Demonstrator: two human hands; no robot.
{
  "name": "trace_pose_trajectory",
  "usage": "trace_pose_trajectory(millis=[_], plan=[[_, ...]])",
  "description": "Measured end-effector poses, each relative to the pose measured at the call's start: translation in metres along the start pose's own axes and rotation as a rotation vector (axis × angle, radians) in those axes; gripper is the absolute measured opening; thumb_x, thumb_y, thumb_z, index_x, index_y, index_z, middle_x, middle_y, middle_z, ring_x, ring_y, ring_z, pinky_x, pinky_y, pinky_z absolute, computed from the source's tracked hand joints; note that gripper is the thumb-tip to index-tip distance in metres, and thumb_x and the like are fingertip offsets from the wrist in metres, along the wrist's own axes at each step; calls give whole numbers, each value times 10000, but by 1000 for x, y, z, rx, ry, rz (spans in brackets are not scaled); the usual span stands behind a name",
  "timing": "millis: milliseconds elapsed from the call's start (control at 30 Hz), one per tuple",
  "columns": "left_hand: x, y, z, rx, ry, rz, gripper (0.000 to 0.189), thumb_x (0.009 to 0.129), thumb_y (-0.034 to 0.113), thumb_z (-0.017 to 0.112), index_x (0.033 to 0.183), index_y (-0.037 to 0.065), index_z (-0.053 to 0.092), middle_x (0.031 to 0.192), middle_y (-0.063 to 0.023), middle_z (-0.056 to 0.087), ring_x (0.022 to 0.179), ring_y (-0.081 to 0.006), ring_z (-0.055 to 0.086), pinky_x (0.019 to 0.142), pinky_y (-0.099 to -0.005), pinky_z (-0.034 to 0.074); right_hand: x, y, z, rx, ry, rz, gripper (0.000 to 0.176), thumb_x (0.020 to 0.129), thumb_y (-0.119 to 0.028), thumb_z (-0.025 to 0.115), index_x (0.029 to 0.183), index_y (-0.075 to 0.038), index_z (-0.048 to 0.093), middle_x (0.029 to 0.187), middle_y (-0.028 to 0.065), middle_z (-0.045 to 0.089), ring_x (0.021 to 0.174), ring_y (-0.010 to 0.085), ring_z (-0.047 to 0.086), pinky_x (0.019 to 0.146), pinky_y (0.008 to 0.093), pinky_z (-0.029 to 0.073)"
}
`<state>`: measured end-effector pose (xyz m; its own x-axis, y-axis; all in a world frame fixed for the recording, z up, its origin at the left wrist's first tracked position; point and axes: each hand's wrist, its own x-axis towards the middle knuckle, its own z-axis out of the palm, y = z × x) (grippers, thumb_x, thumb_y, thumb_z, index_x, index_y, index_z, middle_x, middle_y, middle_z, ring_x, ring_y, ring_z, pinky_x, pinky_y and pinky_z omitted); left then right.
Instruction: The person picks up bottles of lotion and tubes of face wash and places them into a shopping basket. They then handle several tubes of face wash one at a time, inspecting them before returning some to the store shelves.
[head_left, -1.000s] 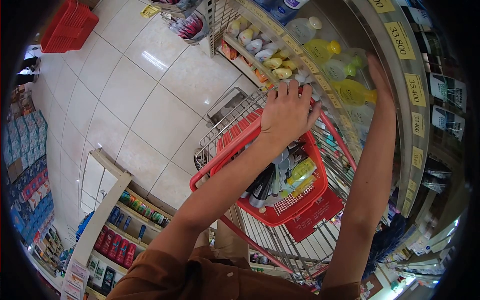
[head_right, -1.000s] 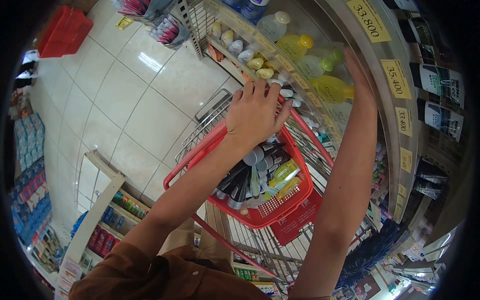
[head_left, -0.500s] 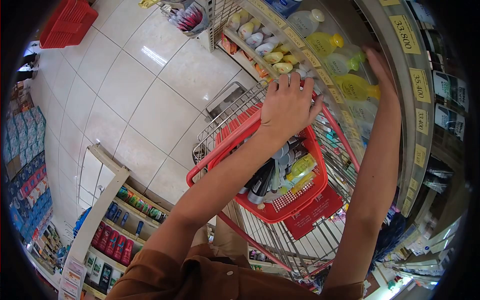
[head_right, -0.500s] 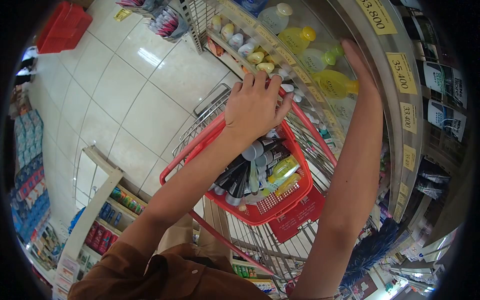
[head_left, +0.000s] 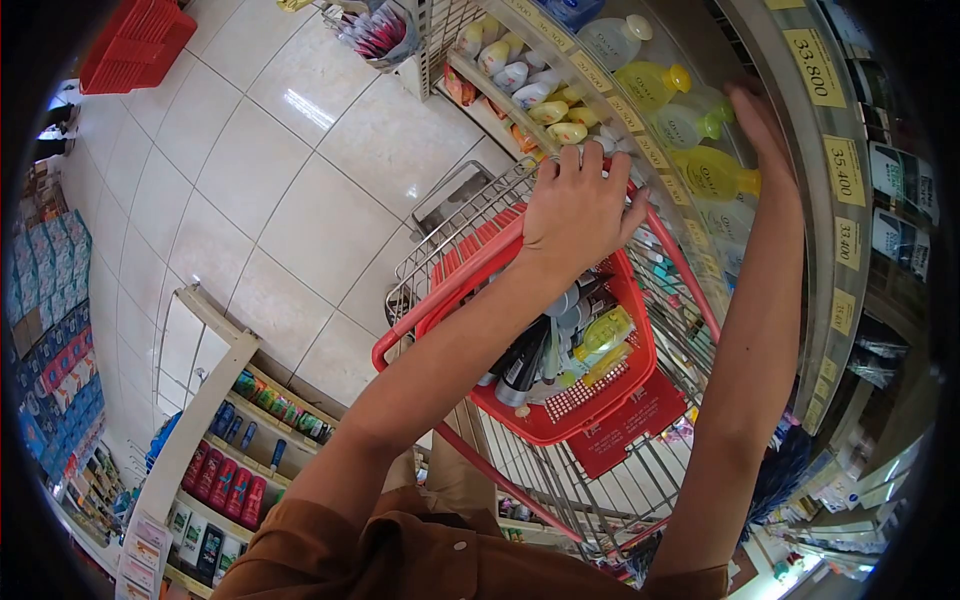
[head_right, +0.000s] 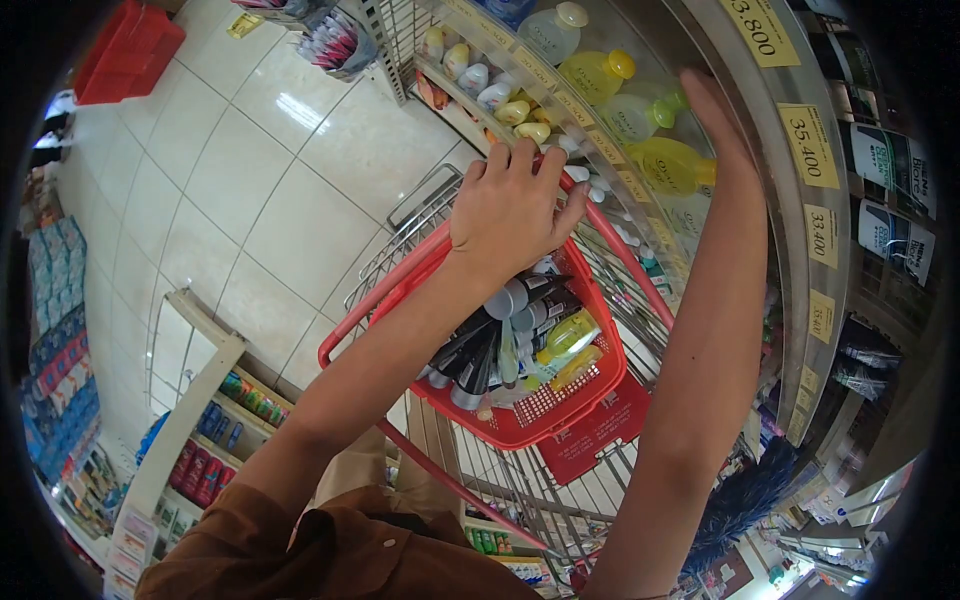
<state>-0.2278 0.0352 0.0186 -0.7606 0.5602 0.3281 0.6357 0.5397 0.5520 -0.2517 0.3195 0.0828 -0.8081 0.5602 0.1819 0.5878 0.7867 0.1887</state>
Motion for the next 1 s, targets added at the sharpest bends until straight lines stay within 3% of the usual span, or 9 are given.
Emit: trace_pose_trajectory(millis=[400,500,667,800,900,1000], plan=[[0,0,-1,-14,-3,-9,356,853,417,659,937,72,629,891,-91,585,841,-264,595,655,-400,518,7,4,1,191,-232,73,509,856,-516,604,1230,-185,699,1305,100,646,1238,301,569,1067,417,399],[0,1,0,-15,9,-7,355,851,417,660,930,72,628,882,-90,583,835,-263,594,648,-396,514,3,16,14,133,-64,-31,534,868,-513,597,1253,-153,679,1328,114,629,1250,303,558,1072,428,392],[0,0,1,-7,26,3,355,852,419,658,922,73,628,880,-92,584,825,-264,598,644,-391,510,2,-8,-12,-72,19,-25,615,913,-542,555,1357,-119,591,1406,123,568,1302,333,510,1101,419,361],[0,0,1,4,28,3,357,853,424,655,917,74,630,872,-94,585,829,-267,600,651,-392,510,-12,-25,-30,60,85,-60,658,944,-567,512,1412,-105,535,1444,142,530,1353,350,460,1127,396,331],[0,0,0,9,23,4,358,853,425,654,917,73,629,870,-98,592,833,-272,603,656,-396,510,-35,-39,-27,352,159,-88,559,950,-468,535,1315,-49,597,1375,232,556,1305,423,485,1094,457,369],[0,1,0,13,23,13,359,852,423,655,920,72,626,868,-103,602,822,-281,614,656,-405,512,-73,-65,-64,350,-19,-6,603,976,-498,523,1381,-52,550,1423,220,527,1376,374,437,1132,394,332]])
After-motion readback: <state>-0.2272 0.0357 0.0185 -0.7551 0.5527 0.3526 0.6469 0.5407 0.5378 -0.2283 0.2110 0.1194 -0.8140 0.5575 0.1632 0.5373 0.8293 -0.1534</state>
